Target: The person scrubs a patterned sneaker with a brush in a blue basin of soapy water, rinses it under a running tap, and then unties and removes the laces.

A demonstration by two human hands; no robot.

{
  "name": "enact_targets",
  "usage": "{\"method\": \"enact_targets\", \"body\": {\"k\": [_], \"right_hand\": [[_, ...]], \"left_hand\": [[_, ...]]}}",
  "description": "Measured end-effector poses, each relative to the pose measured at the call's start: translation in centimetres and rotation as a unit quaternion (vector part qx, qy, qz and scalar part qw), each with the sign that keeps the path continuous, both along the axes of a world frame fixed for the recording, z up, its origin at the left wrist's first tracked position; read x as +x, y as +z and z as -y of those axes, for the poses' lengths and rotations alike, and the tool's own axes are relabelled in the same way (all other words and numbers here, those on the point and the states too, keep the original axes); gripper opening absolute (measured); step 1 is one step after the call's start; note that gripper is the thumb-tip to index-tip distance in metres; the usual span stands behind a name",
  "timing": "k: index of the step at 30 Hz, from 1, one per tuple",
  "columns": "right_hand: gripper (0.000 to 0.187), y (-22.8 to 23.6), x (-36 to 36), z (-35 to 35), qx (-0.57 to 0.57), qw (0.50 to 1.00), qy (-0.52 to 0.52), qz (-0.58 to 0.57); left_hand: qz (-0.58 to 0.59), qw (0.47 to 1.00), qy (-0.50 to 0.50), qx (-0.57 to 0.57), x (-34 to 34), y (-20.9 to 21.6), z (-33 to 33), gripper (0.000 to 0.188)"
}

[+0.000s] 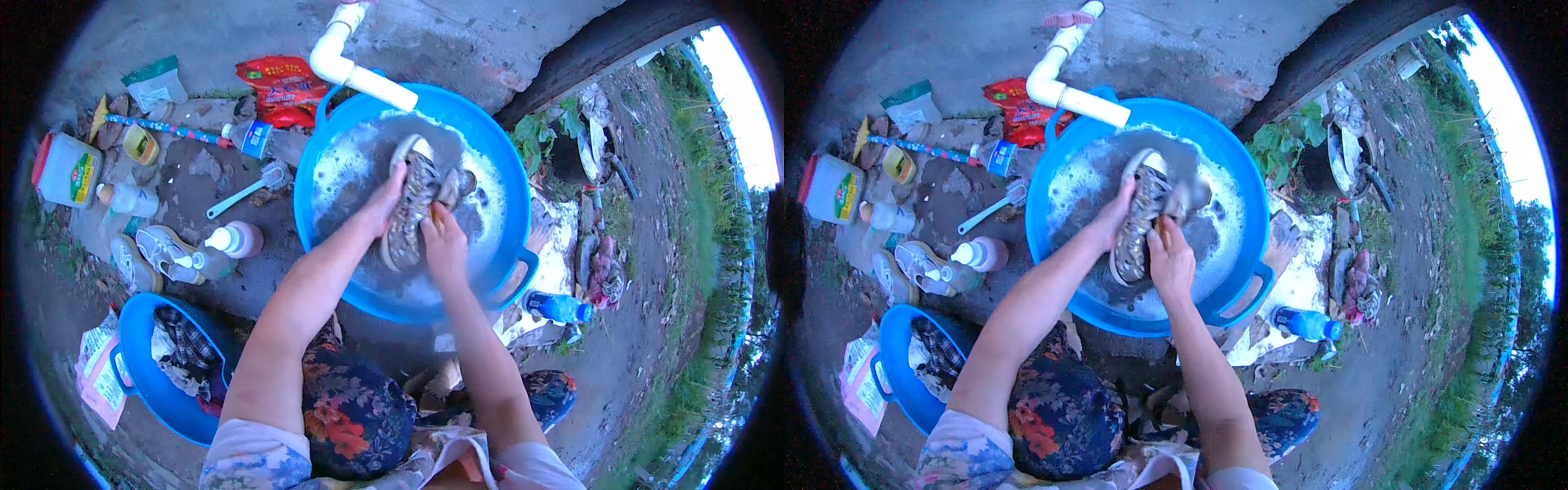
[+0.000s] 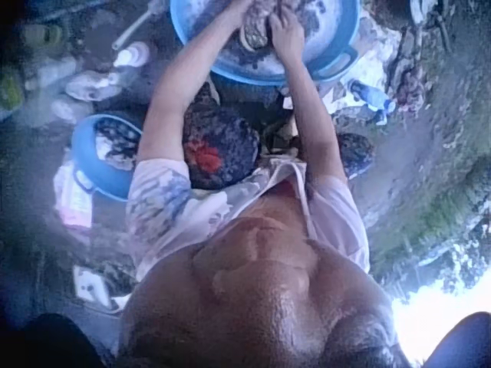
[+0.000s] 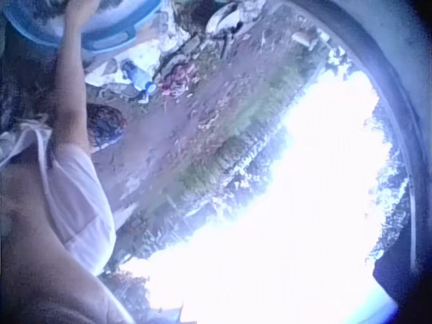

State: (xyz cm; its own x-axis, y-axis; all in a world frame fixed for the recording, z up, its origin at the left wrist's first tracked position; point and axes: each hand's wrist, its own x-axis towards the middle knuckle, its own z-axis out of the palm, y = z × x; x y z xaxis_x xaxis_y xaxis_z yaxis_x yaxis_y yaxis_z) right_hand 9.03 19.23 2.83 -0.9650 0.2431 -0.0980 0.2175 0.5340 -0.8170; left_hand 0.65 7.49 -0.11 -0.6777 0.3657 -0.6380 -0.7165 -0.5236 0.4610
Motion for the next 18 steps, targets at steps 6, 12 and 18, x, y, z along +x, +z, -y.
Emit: {"method": "enact_targets", "body": {"k": [6, 12, 18], "right_hand": [[0.044, 1.9, -0.4, 1.5, 0.007, 0.999, 0.034, 0.010], [0.043, 1.9, 0.6, -0.5, 0.006, 0.996, 0.087, -0.031], [0.045, 1.7, -0.2, 1.4, 0.036, 0.998, 0.044, 0.010]], "left_hand": [[-0.020, 0.999, -0.042, 0.018, -1.2, -1.7, 0.6, 0.078], [-0.064, 0.995, 0.006, 0.080, -0.6, -1.5, 1.0, 0.077], [-0.024, 0.996, -0.053, 0.072, -0.9, -1.5, 0.4, 0.074]]}}
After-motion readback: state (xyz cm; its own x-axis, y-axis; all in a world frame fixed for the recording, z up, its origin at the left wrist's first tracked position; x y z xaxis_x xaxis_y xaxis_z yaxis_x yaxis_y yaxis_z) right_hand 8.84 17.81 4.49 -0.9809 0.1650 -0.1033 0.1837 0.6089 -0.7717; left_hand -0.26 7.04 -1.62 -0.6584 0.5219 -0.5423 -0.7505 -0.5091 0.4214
